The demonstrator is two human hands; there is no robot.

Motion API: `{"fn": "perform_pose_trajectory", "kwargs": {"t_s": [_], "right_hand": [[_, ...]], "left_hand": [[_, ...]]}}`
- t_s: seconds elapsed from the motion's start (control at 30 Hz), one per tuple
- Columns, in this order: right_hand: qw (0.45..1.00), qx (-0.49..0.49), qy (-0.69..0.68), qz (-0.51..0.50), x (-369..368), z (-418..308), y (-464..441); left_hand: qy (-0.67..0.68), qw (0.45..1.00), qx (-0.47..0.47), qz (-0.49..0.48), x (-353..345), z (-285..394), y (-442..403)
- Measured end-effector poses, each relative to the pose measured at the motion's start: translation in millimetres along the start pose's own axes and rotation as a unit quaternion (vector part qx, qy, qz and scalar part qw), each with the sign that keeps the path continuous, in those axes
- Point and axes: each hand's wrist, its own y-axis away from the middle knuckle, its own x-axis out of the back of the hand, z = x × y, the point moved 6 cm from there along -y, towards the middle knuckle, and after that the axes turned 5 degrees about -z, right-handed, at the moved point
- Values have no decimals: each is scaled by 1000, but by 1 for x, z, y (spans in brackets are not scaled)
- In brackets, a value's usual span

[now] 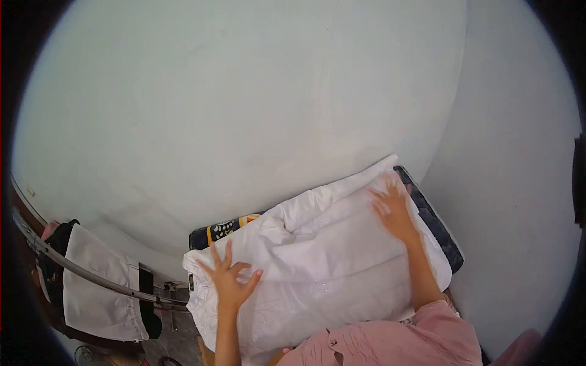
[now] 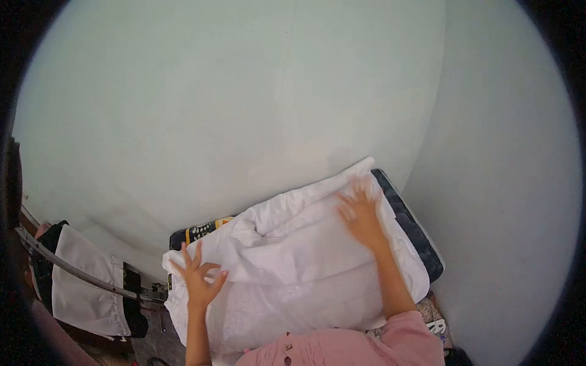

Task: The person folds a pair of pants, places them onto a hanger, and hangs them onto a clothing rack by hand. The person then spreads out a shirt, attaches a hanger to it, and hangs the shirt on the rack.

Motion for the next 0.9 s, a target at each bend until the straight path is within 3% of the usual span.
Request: {"fn": "perform_pose_trajectory", "kwargs": {"t_s": [0.07, 0.13, 0.2, 0.27, 0.37, 0.5, 0.6, 0.63, 0.67, 0.73, 0.83, 0.9], "right_hand": [[985, 118, -26, -120, -58, -67, 10], [925, 259, -15, -276, -90, -129, 34], [886, 368, -37, -279, -117, -115, 53], [919, 284, 82, -260, -114, -51, 30], [964, 48, 172, -198, -77, 74, 5], [940, -100, 282, -163, -48, 108, 9], [976, 40, 92, -196, -58, 30, 30], [959, 133, 38, -247, -78, 9, 47], [920, 208, 76, -325, -86, -16, 61], [895, 215, 124, -371, -85, -13, 68], [950, 72, 143, -268, -56, 65, 43], [925, -29, 121, -359, -22, 90, 43]], "left_hand": [[-6, 999, -26, -30, -20, 19, -12], [-32, 998, -47, -30, -41, 37, -18], [-59, 996, -65, -28, -61, 32, -22], [-68, 991, 5, -119, -92, -9, -7], [-64, 991, 3, -118, -101, -20, 8], [-53, 993, 3, -110, -103, -16, 6], [-51, 992, 5, -114, -104, -17, 4], [-50, 992, 6, -120, -104, -17, 4], [-52, 991, 9, -120, -101, -17, 5], [-41, 988, -11, -145, -96, -17, 5], [44, 988, -41, -142, -72, -13, 8], [48, 986, -50, -150, -68, -22, 6]]}}
